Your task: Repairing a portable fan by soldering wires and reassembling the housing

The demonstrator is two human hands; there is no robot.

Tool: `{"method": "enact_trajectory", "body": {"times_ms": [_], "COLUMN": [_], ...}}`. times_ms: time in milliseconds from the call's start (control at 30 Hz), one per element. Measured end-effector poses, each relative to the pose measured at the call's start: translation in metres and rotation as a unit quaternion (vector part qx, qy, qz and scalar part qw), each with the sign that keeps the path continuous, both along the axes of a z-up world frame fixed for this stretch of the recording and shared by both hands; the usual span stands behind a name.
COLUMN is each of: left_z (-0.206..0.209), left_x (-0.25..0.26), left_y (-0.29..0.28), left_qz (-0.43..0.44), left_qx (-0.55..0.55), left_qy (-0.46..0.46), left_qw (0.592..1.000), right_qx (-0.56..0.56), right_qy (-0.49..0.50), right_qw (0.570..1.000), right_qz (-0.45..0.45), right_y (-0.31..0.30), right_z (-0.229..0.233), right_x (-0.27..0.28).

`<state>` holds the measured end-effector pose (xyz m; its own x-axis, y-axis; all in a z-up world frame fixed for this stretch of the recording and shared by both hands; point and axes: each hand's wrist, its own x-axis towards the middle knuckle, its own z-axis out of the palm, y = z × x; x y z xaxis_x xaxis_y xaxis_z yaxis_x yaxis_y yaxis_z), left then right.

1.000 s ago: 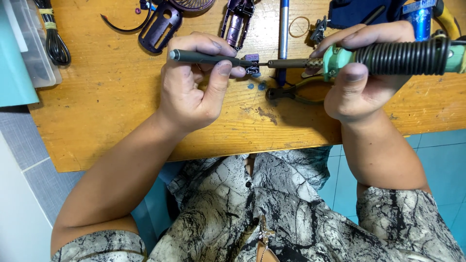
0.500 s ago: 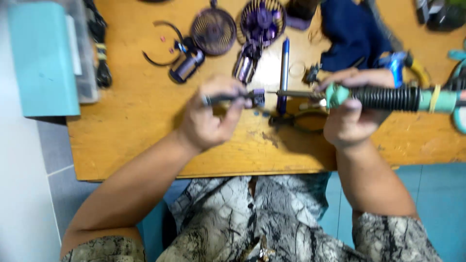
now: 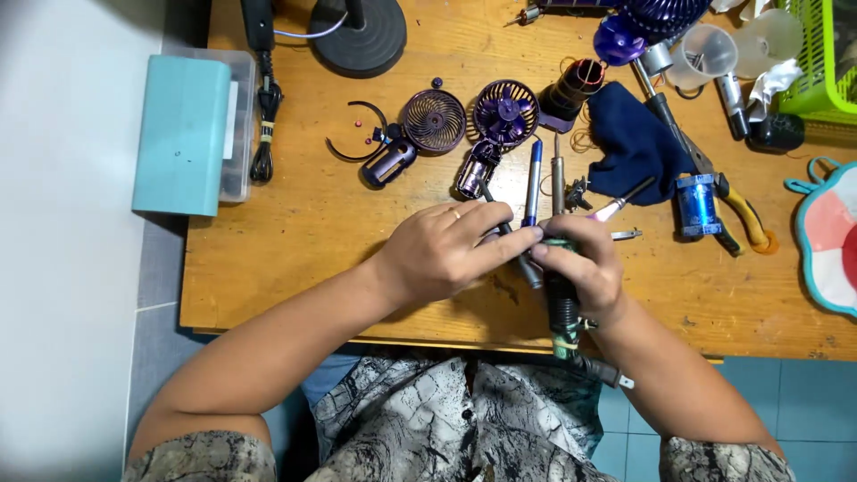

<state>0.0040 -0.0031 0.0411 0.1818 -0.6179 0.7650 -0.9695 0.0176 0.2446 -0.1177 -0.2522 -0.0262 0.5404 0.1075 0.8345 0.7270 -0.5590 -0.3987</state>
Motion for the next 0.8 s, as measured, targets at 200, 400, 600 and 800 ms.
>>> {"method": "enact_trajectory", "body": {"times_ms": [200, 400, 600, 800], "left_z": [0.004, 0.013, 0.044, 0.116], "left_x": [-0.005, 0.005, 0.043, 0.132], "left_y": [-0.017, -0.032, -0.009, 0.071], "left_qz": [0.061, 0.074, 0.017, 0.169], "left_qx": [0.04, 0.043, 0.046, -0.033], "left_qy": [-0.107, -0.167, -0.156, -0.104], "left_qw": [0.992, 0.982, 0.986, 0.979], "right_qx": [-0.058, -0.02, -0.015, -0.048], "right_qy": [-0.046, -0.05, -0.066, 0.0], "right_qw": [0.997, 0.994, 0.993, 0.995], "right_qz": [-0.03, -0.093, -0.098, -0.086], "right_y": [0.003, 0.002, 0.001, 0.008], "right_z": [0.019, 0.018, 0.006, 0.021], "right_x": [0.01, 0.003, 0.003, 0.001]}}
